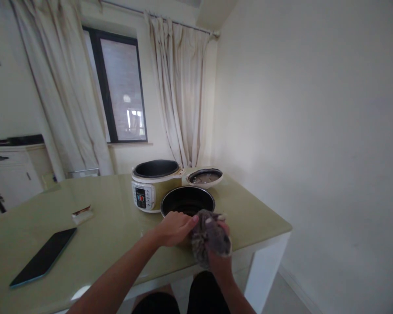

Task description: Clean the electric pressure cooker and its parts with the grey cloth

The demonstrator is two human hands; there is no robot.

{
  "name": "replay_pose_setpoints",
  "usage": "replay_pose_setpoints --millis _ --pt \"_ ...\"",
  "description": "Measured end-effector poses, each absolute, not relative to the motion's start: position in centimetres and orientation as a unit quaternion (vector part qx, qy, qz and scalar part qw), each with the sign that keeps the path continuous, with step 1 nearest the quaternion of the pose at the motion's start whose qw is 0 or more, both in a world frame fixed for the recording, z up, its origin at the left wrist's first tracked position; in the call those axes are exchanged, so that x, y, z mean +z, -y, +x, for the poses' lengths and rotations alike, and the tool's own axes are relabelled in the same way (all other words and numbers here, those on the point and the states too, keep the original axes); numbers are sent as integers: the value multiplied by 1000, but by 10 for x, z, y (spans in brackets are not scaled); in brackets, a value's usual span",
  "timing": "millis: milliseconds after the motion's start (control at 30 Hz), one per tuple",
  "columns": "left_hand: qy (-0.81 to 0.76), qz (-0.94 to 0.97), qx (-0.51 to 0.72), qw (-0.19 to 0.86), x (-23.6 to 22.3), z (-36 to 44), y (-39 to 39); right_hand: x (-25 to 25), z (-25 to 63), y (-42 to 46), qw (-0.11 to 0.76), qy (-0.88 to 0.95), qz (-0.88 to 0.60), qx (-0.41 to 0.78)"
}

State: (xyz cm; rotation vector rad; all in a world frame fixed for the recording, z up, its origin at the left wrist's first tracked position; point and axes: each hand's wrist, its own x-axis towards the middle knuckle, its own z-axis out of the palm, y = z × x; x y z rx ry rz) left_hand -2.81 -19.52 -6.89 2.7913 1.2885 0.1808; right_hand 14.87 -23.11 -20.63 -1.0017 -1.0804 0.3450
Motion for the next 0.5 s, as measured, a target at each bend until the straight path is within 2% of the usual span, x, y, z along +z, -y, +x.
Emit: replay_pose_setpoints --millis 100,200,333,500 --pt "-409 909 78 21 -69 -23 197 -184 176 204 742 387 -494 235" --pt "-396 915 77 8 -68 -18 201 -178 192 183 766 356 -492 211" --pt "-353 931 96 7 -64 -26 201 -193 196 179 766 346 -516 166" --pt "-374 922 88 -43 -65 -40 190 -208 172 199 749 399 -475 234"
